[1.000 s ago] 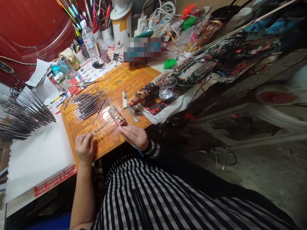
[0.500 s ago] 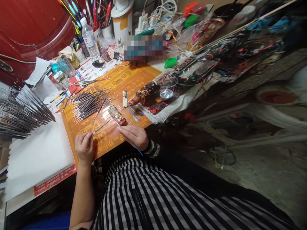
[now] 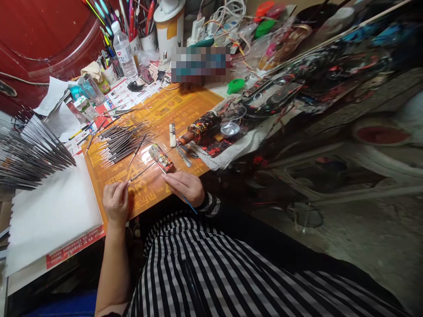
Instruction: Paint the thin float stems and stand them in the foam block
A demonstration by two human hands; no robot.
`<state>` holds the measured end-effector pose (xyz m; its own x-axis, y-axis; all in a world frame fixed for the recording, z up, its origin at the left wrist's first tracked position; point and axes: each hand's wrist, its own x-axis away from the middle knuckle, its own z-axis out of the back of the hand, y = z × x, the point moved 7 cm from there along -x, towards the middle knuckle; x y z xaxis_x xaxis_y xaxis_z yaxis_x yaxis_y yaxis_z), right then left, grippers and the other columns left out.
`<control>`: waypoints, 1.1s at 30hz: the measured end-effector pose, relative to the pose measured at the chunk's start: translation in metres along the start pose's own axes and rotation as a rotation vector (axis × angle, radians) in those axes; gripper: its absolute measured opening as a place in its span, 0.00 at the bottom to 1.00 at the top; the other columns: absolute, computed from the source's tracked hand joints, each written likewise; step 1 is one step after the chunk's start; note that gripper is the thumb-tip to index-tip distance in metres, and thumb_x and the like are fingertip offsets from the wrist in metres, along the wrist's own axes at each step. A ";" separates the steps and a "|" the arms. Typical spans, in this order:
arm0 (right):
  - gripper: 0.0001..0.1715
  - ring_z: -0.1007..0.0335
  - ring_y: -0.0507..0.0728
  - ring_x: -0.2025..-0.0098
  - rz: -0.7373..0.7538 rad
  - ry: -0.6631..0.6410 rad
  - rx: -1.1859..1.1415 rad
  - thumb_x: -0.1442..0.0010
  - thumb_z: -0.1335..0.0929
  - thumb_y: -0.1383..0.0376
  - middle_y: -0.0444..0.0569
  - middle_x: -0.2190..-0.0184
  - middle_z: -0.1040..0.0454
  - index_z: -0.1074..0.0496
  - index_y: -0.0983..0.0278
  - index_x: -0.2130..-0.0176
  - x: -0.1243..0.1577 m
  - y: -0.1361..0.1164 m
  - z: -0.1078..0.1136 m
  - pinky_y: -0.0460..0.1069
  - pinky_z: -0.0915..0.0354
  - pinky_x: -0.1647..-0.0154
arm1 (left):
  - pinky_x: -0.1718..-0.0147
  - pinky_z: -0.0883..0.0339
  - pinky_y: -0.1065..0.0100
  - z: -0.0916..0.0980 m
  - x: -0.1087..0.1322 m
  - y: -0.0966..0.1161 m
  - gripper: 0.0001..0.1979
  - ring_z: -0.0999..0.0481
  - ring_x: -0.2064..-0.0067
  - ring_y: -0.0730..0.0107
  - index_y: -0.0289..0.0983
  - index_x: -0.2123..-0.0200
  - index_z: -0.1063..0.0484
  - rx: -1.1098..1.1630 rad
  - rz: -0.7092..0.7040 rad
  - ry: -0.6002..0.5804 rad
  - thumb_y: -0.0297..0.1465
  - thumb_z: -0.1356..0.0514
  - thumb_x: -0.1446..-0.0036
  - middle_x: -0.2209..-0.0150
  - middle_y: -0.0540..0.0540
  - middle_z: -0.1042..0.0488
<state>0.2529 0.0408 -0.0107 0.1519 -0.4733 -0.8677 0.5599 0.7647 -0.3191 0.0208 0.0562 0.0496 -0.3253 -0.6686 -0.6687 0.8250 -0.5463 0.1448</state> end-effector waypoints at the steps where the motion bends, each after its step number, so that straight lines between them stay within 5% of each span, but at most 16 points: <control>1: 0.28 0.20 0.57 0.54 0.002 0.007 -0.003 0.33 0.34 0.73 0.55 0.54 0.19 0.34 0.62 0.36 0.000 -0.001 0.001 0.53 0.23 0.51 | 0.59 0.34 0.65 0.000 0.000 0.000 0.08 0.27 0.61 0.66 0.39 0.54 0.23 0.000 0.001 0.002 0.27 0.38 0.36 0.62 0.44 0.22; 13: 0.32 0.21 0.58 0.54 0.087 -0.073 -0.178 0.34 0.36 0.75 0.56 0.57 0.20 0.40 0.67 0.32 -0.012 -0.063 -0.029 0.53 0.22 0.53 | 0.59 0.33 0.64 -0.001 0.001 0.007 0.07 0.27 0.62 0.67 0.39 0.59 0.22 -0.025 0.041 -0.016 0.31 0.41 0.33 0.64 0.45 0.22; 20: 0.27 0.22 0.60 0.49 0.121 -0.151 -0.111 0.32 0.35 0.72 0.56 0.53 0.19 0.34 0.65 0.35 0.006 -0.062 -0.047 0.56 0.23 0.48 | 0.59 0.33 0.65 0.001 0.003 0.011 0.07 0.26 0.62 0.67 0.38 0.60 0.23 -0.010 0.033 0.008 0.30 0.42 0.33 0.64 0.45 0.22; 33: 0.30 0.23 0.61 0.48 0.136 -0.155 -0.058 0.32 0.36 0.75 0.58 0.51 0.20 0.37 0.68 0.33 -0.001 -0.068 -0.043 0.56 0.24 0.48 | 0.59 0.33 0.64 -0.004 0.006 0.006 0.08 0.27 0.62 0.66 0.39 0.60 0.23 -0.025 0.070 -0.020 0.32 0.42 0.32 0.64 0.45 0.22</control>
<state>0.1794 0.0087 -0.0046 0.3487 -0.4224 -0.8367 0.4786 0.8478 -0.2286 0.0261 0.0507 0.0431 -0.2758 -0.7146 -0.6428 0.8573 -0.4853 0.1717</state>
